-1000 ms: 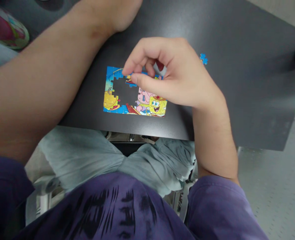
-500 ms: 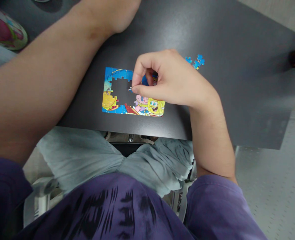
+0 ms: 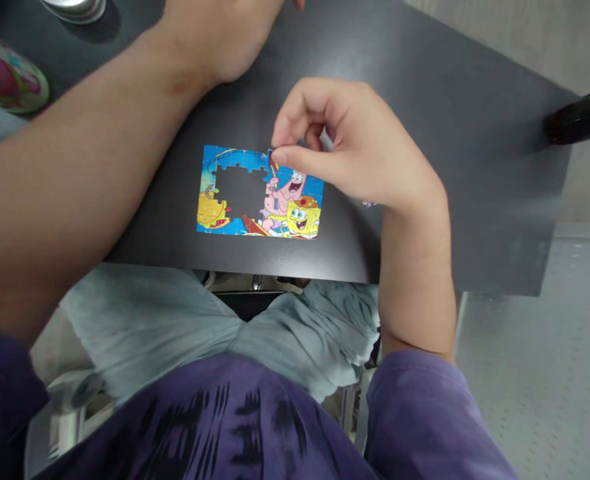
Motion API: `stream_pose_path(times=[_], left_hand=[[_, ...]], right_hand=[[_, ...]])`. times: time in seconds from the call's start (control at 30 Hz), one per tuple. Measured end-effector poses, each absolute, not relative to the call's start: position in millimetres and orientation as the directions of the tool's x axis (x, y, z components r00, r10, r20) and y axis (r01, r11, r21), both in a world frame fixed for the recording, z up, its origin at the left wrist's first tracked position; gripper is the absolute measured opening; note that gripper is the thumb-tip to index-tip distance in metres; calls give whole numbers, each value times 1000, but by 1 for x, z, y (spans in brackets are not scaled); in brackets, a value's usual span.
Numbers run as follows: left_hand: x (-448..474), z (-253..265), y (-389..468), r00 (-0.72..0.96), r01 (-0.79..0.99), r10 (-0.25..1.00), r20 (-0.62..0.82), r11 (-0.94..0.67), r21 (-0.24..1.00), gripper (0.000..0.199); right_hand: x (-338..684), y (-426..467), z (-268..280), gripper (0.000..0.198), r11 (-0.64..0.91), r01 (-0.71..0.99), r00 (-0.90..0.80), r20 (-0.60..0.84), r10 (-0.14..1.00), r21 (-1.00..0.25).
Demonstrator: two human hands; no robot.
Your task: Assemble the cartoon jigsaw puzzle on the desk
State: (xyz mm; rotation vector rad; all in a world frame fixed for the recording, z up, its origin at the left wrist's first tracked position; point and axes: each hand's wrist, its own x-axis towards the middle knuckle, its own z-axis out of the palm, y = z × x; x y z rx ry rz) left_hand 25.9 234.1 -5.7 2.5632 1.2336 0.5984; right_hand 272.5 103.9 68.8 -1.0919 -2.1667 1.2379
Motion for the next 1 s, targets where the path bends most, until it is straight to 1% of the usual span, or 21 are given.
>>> stream_pose_path(times=[0.03, 0.07, 0.1, 0.13, 0.17, 0.2, 0.3, 0.37, 0.4, 0.5, 0.53, 0.6, 0.7, 0.77, 0.8, 0.87, 0.93, 1.0], left_hand=[[26, -3, 231, 440, 722, 846, 301, -533, 442, 83], [26, -1, 229, 401, 704, 856, 328, -516, 487, 72], [26, -1, 228, 390, 675, 839, 379, -541, 502, 69], [25, -2, 229, 402, 649, 803, 441, -589, 481, 64], [24, -5, 230, 416, 628, 775, 476, -624, 466, 60], [24, -7, 231, 374, 642, 772, 514, -616, 457, 62], [21, -13, 233, 374, 667, 777, 507, -605, 436, 70], [19, -13, 232, 409, 666, 767, 494, -622, 412, 74], [18, -13, 231, 386, 677, 770, 507, -610, 411, 76], [16, -12, 229, 378, 683, 778, 501, -600, 416, 74], [16, -11, 229, 383, 685, 782, 491, -597, 418, 72], [16, -10, 228, 384, 687, 788, 481, -592, 422, 71], [17, -5, 224, 382, 690, 790, 480, -589, 421, 70], [17, -3, 222, 390, 710, 803, 450, -574, 409, 72], [17, -3, 222, 393, 719, 811, 434, -565, 405, 74], [18, -5, 224, 370, 713, 815, 446, -557, 426, 78], [20, -11, 228, 319, 666, 795, 516, -576, 475, 79], [20, -17, 233, 300, 607, 773, 559, -606, 513, 79]], right_hand=[[279, 108, 68, 21, 308, 397, -561, 38, 827, -865], [285, 113, 66, 24, 298, 416, -523, 42, 852, -859], [291, 119, 64, 28, 281, 417, -438, 80, 896, -864], [297, 124, 63, 37, 249, 434, -405, 59, 912, -866], [302, 129, 61, 46, 258, 446, -356, 94, 930, -857], [307, 133, 60, 45, 239, 501, -344, 62, 937, -832], [320, 141, 58, 34, 208, 689, -288, 1, 958, -694], [330, 144, 60, 30, 211, 759, -251, 22, 968, -616], [335, 145, 62, 28, 211, 780, -229, 44, 972, -590], [355, 145, 71, 24, 188, 813, -175, 77, 982, -551], [362, 144, 74, 25, 175, 819, -176, 52, 983, -547], [373, 142, 80, 28, 154, 825, -220, -58, 974, -544], [378, 135, 88, 31, 130, 836, -312, -265, 912, -534], [372, 130, 91, 28, 137, 847, -347, -338, 875, -514], [368, 128, 91, 27, 157, 853, -362, -349, 864, -497], [357, 125, 91, 27, 223, 860, -400, -337, 852, -458], [349, 125, 89, 27, 291, 856, -445, -320, 837, -428], [345, 125, 87, 26, 324, 848, -472, -316, 823, -420]])
